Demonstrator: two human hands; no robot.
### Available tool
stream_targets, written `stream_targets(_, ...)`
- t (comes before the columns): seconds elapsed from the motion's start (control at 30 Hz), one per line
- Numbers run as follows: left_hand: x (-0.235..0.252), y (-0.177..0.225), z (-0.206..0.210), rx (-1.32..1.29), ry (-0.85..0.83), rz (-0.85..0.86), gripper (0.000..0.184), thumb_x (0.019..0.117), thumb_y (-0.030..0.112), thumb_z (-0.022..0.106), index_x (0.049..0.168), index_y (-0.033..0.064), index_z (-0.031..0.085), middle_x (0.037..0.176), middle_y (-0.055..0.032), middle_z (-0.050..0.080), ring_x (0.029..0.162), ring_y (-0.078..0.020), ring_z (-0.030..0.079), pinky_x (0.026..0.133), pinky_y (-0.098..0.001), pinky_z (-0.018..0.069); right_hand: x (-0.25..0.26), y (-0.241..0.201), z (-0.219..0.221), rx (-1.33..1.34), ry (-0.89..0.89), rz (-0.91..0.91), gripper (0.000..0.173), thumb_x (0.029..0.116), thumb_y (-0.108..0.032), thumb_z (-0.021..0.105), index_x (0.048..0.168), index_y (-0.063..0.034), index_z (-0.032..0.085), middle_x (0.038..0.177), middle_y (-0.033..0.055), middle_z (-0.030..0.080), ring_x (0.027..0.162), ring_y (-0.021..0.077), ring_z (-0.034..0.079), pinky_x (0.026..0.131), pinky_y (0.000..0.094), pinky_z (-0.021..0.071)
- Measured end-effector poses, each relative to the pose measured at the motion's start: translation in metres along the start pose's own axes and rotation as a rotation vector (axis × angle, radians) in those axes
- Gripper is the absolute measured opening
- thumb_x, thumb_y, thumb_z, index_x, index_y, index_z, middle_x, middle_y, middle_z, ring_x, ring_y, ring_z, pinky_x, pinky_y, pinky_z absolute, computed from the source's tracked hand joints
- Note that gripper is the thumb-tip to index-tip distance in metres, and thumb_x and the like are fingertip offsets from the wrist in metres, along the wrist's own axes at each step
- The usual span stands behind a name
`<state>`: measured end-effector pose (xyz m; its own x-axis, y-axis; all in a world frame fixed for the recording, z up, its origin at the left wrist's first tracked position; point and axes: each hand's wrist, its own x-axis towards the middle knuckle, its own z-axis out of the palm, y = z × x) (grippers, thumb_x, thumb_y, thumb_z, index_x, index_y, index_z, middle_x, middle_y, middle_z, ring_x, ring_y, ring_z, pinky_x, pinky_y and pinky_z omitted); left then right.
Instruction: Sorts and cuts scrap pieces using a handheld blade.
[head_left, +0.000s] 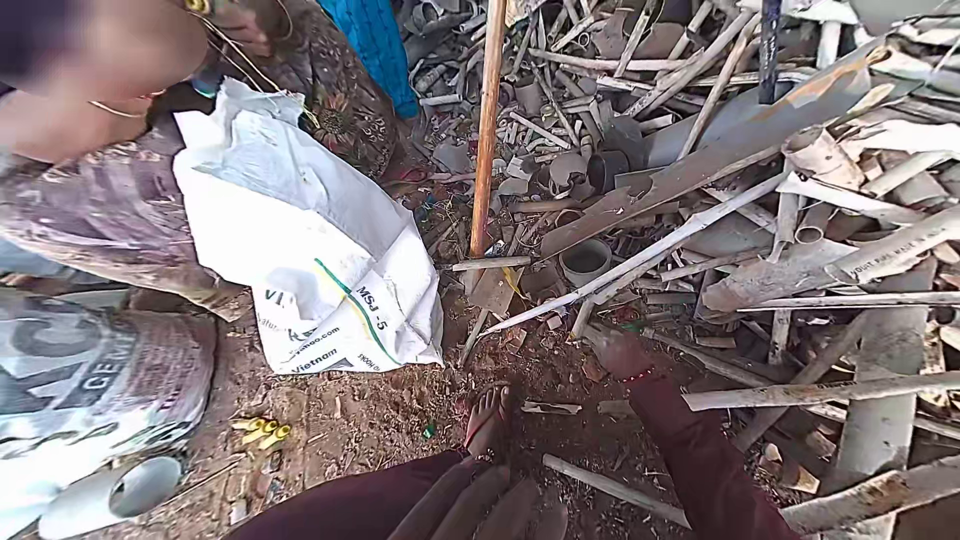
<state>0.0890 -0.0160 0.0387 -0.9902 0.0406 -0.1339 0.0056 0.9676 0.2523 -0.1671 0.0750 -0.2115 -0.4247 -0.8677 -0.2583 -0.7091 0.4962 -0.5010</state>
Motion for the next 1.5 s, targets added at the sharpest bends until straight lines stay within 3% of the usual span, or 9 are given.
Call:
stream_targets(0.2,0.014,-0.030,0.000,-0.019,0.309,-0.096,0.069,0.0897,0.046,0.065,0.142,0.0018,0.054,0.128,-0.0169,0.067,0.118,-0.0342,0.065,0.097,-0.0463,0.0540,-0.065,-0.087,-0.059,0.743,0.700,-0.597,0.014,0.0945,-0.013,0.071,0.094,0.0009,0.073,0.093,0.0029,0.077,0.085,-0.0006,0.071,0.080,0.0157,0.0585)
stream_targets(0.37,0.014,-0.027,-0.009,-0.262,0.164,-0.231,0.035,0.0963,0.025,0.062,0.121,0.0021,0.067,0.087,-0.0150,0.071,0.070,-0.0301,0.068,0.061,-0.0491,0.0554,-0.088,-0.125,-0.093,1.354,0.712,-0.762,0.014,0.1005,-0.022,0.065,0.112,-0.0193,0.072,0.100,-0.0040,0.078,0.086,0.0105,0.077,0.076,0.0277,0.0663)
stream_targets(0.53,0.009,-0.033,-0.018,-0.865,0.374,-0.372,0.019,0.0984,0.027,0.058,0.114,0.0167,0.063,0.071,0.0149,0.057,0.052,0.0054,0.052,0.047,-0.0141,0.0465,-0.044,-0.077,-0.068,1.015,0.427,-0.091,0.034,0.1095,-0.017,0.040,0.119,0.0041,0.064,0.105,0.0103,0.075,0.090,0.0166,0.074,0.083,0.0314,0.0617)
stream_targets(0.67,-0.003,-0.027,-0.040,-1.095,0.492,-0.279,0.036,0.1007,0.016,0.055,0.135,0.0138,0.044,0.087,0.0178,0.062,0.062,0.0031,0.057,0.054,-0.0164,0.0527,-0.008,-0.028,-0.024,0.218,-0.250,0.491,0.051,0.1105,-0.030,0.045,0.146,0.0068,0.047,0.149,0.0284,0.050,0.141,0.0401,0.048,0.115,0.0554,0.0366)
stream_targets(0.8,-0.008,-0.027,-0.045,-1.388,0.343,-0.195,0.039,0.1038,0.017,0.055,0.139,0.0169,0.038,0.102,0.0118,0.067,0.071,-0.0004,0.061,0.059,-0.0188,0.0529,0.038,0.026,0.013,-0.011,-0.011,0.547,0.073,0.1059,-0.030,0.054,0.162,0.0026,0.020,0.170,0.0239,0.016,0.156,0.0390,0.021,0.123,0.0564,0.0236)
stream_targets(0.97,-0.002,-0.030,-0.035,-1.702,0.274,-0.275,0.041,0.1019,0.016,0.059,0.140,0.0162,0.043,0.109,0.0007,0.066,0.072,-0.0066,0.064,0.054,-0.0208,0.0544,0.082,0.055,0.002,-0.157,-0.173,0.480,0.055,0.1092,-0.034,0.047,0.145,0.0079,0.051,0.154,0.0291,0.045,0.148,0.0441,0.037,0.120,0.0581,0.0285)
stream_targets(1.17,-0.006,-0.035,-0.037,-1.653,0.175,-0.341,0.078,0.1041,0.023,0.055,0.154,0.0289,-0.005,0.129,-0.0026,0.058,0.071,-0.0063,0.062,0.055,-0.0205,0.0543,0.081,0.049,0.020,-0.097,0.106,0.473,0.044,0.1070,-0.014,0.046,0.144,0.0094,0.052,0.149,0.0309,0.050,0.144,0.0427,0.043,0.121,0.0522,0.0287)
stream_targets(1.33,-0.009,-0.041,-0.038,-1.360,0.234,-0.147,0.064,0.1026,0.014,0.051,0.157,0.0151,0.018,0.131,0.0010,0.056,0.082,-0.0033,0.062,0.063,-0.0202,0.0540,0.040,0.039,0.044,-0.163,0.152,0.523,0.040,0.1105,-0.014,0.041,0.146,-0.0015,0.054,0.143,0.0230,0.059,0.126,0.0448,0.061,0.101,0.0599,0.0481)
stream_targets(1.5,-0.015,-0.036,-0.041,-1.340,0.259,-0.098,0.059,0.1004,0.009,0.051,0.153,0.0175,0.026,0.128,0.0041,0.056,0.075,-0.0003,0.060,0.061,-0.0178,0.0549,-0.021,0.030,0.030,0.549,0.526,0.722,0.037,0.1119,-0.021,0.043,0.134,0.0041,0.059,0.113,0.0282,0.068,0.092,0.0368,0.071,0.085,0.0524,0.0562)
